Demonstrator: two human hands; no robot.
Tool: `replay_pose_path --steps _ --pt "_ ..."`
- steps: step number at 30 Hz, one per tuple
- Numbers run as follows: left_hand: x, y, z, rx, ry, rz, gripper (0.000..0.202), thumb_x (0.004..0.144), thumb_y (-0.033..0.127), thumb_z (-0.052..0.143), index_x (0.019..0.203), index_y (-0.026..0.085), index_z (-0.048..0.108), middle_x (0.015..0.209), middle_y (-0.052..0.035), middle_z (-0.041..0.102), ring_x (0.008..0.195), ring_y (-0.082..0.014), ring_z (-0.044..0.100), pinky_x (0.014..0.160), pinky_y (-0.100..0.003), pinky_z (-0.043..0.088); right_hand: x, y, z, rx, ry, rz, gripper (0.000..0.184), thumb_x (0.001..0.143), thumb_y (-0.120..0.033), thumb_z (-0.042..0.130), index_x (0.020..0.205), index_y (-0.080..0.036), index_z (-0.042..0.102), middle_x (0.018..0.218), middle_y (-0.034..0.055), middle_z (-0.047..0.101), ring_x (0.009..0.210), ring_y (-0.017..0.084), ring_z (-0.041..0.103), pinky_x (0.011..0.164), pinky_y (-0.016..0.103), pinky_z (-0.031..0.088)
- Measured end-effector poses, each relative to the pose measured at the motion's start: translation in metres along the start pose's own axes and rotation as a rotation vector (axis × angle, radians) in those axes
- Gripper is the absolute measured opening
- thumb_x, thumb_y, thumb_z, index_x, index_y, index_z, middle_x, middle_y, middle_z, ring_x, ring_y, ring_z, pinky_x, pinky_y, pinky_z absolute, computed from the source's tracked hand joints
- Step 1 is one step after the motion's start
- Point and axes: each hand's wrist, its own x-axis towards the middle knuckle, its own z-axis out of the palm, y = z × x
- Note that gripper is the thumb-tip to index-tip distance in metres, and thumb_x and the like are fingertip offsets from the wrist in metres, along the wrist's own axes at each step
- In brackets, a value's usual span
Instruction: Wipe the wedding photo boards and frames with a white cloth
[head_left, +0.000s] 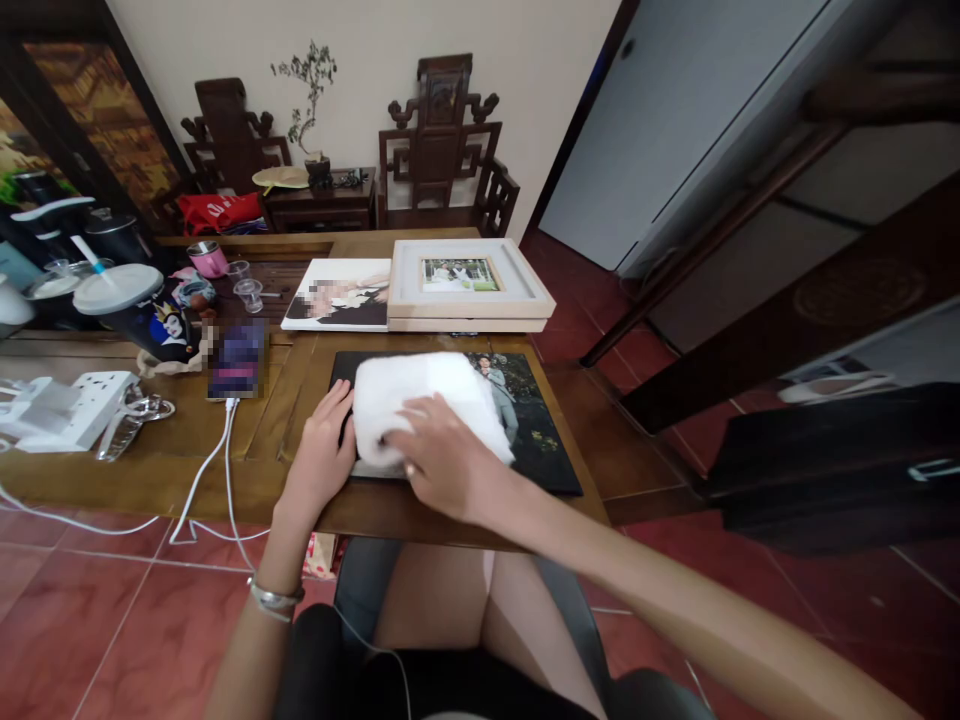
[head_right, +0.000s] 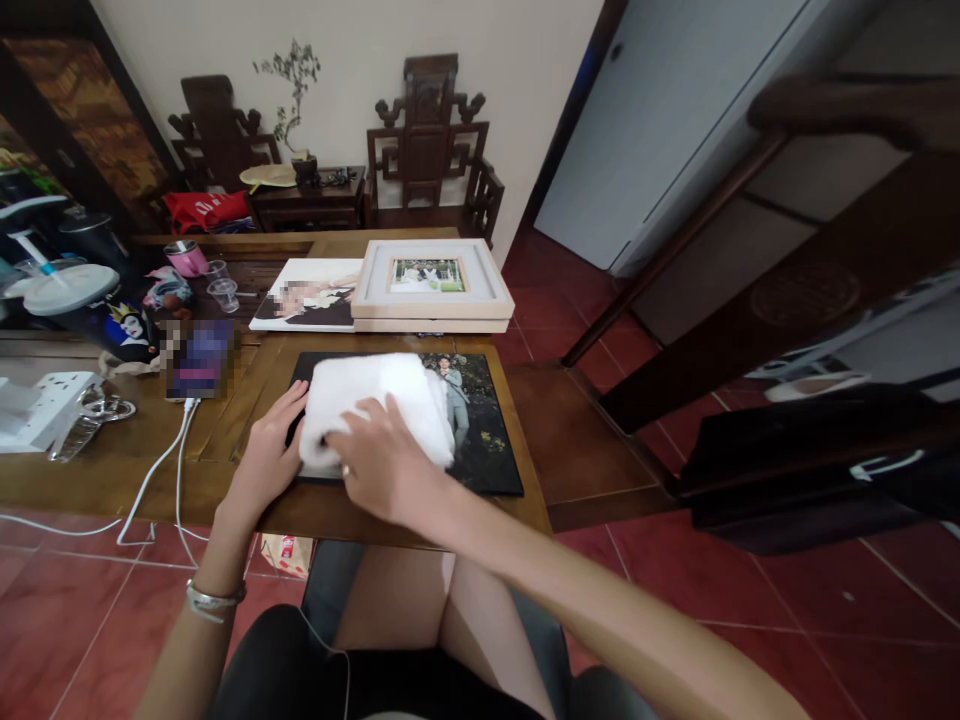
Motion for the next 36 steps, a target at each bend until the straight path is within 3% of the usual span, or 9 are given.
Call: replay_pose_path --steps 5,9,15,19,23,27,29,31,36 --pt "0.0 0.0 0.001 0.013 0.009 -0.001 0.041 0.095 0.022 0.04 0.128 0.004 0.058 0.14 -0.021 0.052 0.136 -0.0268 0.044 0.114 -0.047 0.035 -0.068 -0.022 -0.008 0.203 0.038 -0.095 0.046 0.064 -0.003 0.046 0.103 -0.019 0.066 0.128 0.0102 0.06 0.13 0.033 0.042 0.113 0.061 0.023" --pt "0.0 0.0 0.002 0.006 0.015 -0.009 0.041 0.095 0.021 0.041 0.128 0.005 0.057 0.141 -0.0208 0.052 0.136 -0.0269 0.044 0.114 -0.048 0.035 -0.08 -0.003 -0.013 0.211 0.075 -0.053 0.041 0.063 -0.001 0.044 0.093 -0.017 0.067 0.118 0.0132 0.065 0.127 0.03 0.048 0.112 0.057 0.03" --pt "-0.001 0.001 0.002 -0.031 0.019 -0.015 0.04 0.095 0.023 0.042 0.128 0.008 0.058 0.142 -0.0195 0.052 0.136 -0.0272 0.043 0.114 -0.049 0.034 -0.043 0.049 -0.006 0.042 0.195 0.196 0.036 0.076 -0.007 0.043 0.101 -0.01 0.068 0.114 0.0223 0.062 0.12 0.035 0.05 0.099 0.055 0.042" --pt "0.0 0.006 -0.004 -0.142 0.034 -0.046 0.043 0.097 0.03 0.041 0.132 0.011 0.056 0.144 -0.0171 0.05 0.138 -0.0264 0.042 0.116 -0.048 0.031 0.008 0.044 -0.008 -0.006 0.09 0.304 0.041 0.079 -0.009 0.044 0.113 -0.011 0.066 0.111 0.0195 0.065 0.114 0.036 0.051 0.097 0.055 0.04" --pt "-0.001 0.006 -0.013 -0.503 0.179 -0.129 0.047 0.099 0.042 0.036 0.138 0.02 0.051 0.147 -0.0097 0.048 0.139 -0.0239 0.04 0.117 -0.043 0.028 0.039 0.01 -0.002 0.04 0.018 0.088 0.043 0.079 -0.008 0.046 0.117 -0.014 0.065 0.12 0.0172 0.063 0.124 0.036 0.045 0.106 0.06 0.028" --pt "-0.003 0.001 -0.015 -0.775 0.312 -0.184 0.057 0.1 0.052 0.022 0.142 0.022 0.046 0.15 -0.0077 0.045 0.14 -0.0239 0.038 0.117 -0.042 0.029 0.024 -0.015 0.007 0.103 -0.02 -0.214 0.037 0.075 -0.008 0.049 0.106 -0.017 0.068 0.126 0.013 0.063 0.129 0.036 0.041 0.108 0.064 0.021" --pt "-0.004 0.002 -0.014 -0.698 0.302 -0.153 0.059 0.1 0.052 0.018 0.141 0.02 0.047 0.15 -0.0074 0.044 0.141 -0.0233 0.036 0.118 -0.042 0.026 0.002 -0.02 0.007 0.149 -0.036 -0.297 0.034 0.071 -0.011 0.052 0.1 -0.017 0.068 0.124 0.0122 0.064 0.127 0.037 0.043 0.108 0.066 0.022" --pt "-0.004 0.005 -0.014 -0.52 0.218 -0.108 0.059 0.101 0.05 0.018 0.141 0.018 0.048 0.149 -0.0084 0.046 0.14 -0.0231 0.038 0.118 -0.042 0.027 -0.024 -0.02 0.001 0.211 -0.004 -0.299 0.032 0.067 -0.012 0.053 0.095 -0.018 0.068 0.12 0.0116 0.066 0.126 0.035 0.046 0.11 0.062 0.023" --pt "-0.002 0.009 -0.009 -0.096 -0.019 0.02 0.048 0.099 0.04 0.037 0.133 0.013 0.055 0.141 -0.0146 0.053 0.134 -0.0254 0.047 0.114 -0.048 0.036 -0.067 0.004 -0.017 0.251 0.077 -0.083 0.035 0.065 -0.003 0.046 0.087 -0.02 0.068 0.116 0.0114 0.067 0.117 0.027 0.056 0.11 0.053 0.033"
